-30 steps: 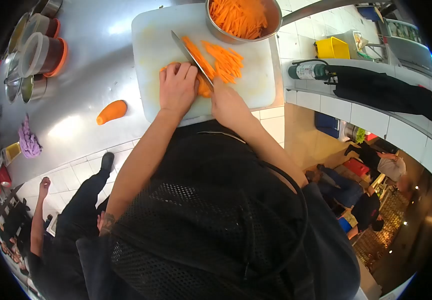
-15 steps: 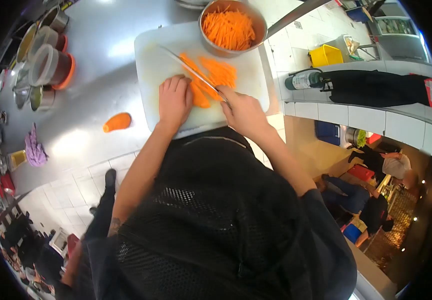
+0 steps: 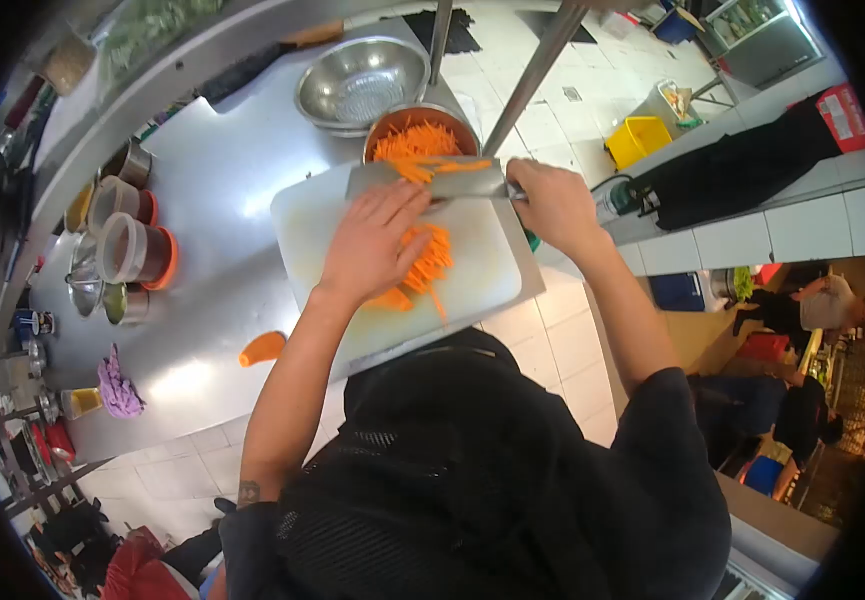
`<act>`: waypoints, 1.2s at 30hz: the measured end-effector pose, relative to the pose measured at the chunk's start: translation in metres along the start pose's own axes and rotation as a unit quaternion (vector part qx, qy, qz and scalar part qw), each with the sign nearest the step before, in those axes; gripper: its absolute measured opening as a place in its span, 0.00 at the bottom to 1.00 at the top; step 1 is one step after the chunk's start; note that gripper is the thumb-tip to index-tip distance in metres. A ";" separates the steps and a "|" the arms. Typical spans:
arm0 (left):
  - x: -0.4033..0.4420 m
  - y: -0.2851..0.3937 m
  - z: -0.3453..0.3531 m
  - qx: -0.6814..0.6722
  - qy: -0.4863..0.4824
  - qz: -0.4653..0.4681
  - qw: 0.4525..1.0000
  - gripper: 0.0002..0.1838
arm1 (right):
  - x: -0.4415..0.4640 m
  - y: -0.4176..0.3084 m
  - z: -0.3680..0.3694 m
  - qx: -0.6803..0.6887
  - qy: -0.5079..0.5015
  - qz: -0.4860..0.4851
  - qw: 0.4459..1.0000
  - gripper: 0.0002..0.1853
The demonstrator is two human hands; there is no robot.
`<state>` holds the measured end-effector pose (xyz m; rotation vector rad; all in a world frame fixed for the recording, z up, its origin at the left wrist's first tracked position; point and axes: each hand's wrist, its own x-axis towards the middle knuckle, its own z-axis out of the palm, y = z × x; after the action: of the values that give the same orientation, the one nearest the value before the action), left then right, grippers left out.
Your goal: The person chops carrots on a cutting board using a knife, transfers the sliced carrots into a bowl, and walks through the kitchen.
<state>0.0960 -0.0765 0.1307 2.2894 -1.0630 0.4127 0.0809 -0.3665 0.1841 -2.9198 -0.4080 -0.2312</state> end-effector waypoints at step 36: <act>-0.056 0.047 0.086 0.050 -0.296 0.153 0.941 0.03 | -0.029 0.010 0.005 0.097 0.019 0.097 0.990 0.14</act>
<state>0.0277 -0.1205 0.0529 2.4027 -1.7388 -0.1319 0.0570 -0.3826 0.1724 -2.7344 -0.1296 -0.2051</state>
